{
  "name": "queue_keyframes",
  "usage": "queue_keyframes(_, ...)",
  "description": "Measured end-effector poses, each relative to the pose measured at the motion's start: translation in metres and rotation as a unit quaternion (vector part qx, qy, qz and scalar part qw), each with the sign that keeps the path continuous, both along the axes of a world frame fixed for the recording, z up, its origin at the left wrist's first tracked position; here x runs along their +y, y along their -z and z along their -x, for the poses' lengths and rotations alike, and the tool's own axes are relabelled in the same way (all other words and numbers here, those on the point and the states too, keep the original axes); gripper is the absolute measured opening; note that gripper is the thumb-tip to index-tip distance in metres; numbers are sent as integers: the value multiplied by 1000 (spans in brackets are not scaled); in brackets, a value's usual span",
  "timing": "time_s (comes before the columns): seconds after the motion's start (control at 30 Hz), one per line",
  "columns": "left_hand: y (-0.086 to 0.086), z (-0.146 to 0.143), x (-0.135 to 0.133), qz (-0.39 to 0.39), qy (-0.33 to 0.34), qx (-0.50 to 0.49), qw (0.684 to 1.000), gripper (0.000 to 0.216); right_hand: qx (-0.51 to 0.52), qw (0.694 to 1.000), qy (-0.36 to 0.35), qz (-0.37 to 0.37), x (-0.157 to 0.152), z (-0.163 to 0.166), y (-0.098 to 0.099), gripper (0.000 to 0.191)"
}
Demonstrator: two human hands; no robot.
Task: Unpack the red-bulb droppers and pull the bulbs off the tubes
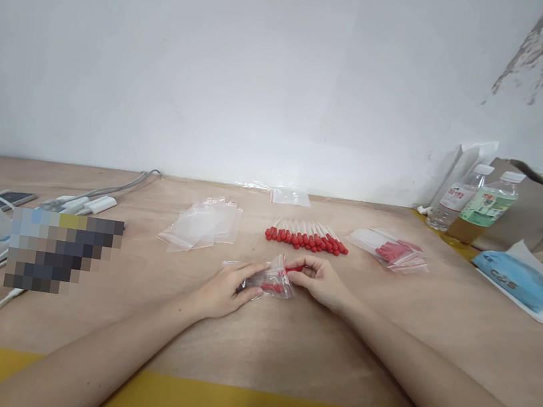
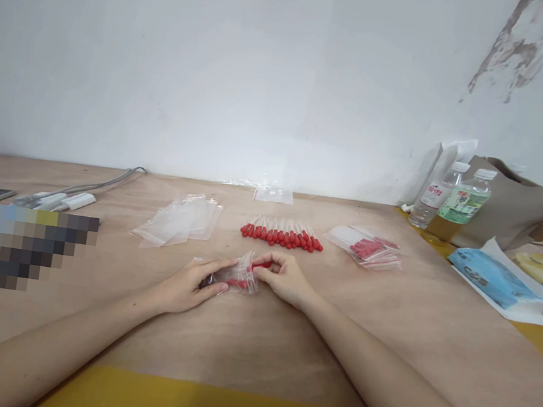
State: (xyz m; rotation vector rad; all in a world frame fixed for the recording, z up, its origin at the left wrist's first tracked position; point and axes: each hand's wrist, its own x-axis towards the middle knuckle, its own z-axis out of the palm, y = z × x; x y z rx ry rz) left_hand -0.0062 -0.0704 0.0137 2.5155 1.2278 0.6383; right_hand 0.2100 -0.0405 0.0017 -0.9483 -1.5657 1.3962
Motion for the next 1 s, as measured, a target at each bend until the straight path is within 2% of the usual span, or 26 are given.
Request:
queue_keyframes(0.1, 0, 1, 0, 1, 6, -2, 1000, 44, -6, 1000, -15, -22, 3, -7, -2, 32)
queue_keyframes(0.17, 0, 2, 0, 3, 6, -1, 1000, 44, -30, 998, -1, -58, 7, -17, -11, 31)
queue_keyframes(0.27, 0, 4, 1, 6, -5, 4, 1000, 45, -65, 988, 58, -126, 19, -42, -32, 31)
queue_keyframes(0.33, 0, 6, 2, 4, -13, 11, 1000, 46, -72, 973, 138, -172, 30, -60, -41, 33)
queue_keyframes(0.43, 1, 9, 4, -2, -17, 29, 999, 48, -114, 907, 298, -275, 45, -75, -44, 32)
queue_keyframes(0.5, 2, 11, 5, -6, -7, 44, 999, 50, -165, 857, 348, -342, 53, -74, -39, 27)
queue_keyframes(0.57, 3, 12, 6, -12, 9, 61, 998, 52, -211, 825, 348, -392, 60, -68, -32, 22)
queue_keyframes(0.63, 3, 13, 6, -19, 18, 80, 996, 52, -246, 806, 334, -423, 67, -61, -24, 19)
queue_keyframes(0.83, 2, 14, 6, -24, 21, 112, 993, 53, -341, 767, 313, -444, 83, -53, 3, 22)
queue_keyframes(0.9, 2, 14, 5, -23, 19, 111, 993, 53, -372, 757, 298, -447, 82, -53, 7, 23)
queue_keyframes(1.0, 3, 14, 5, -25, 16, 110, 993, 52, -422, 733, 291, -448, 73, -52, 0, 22)
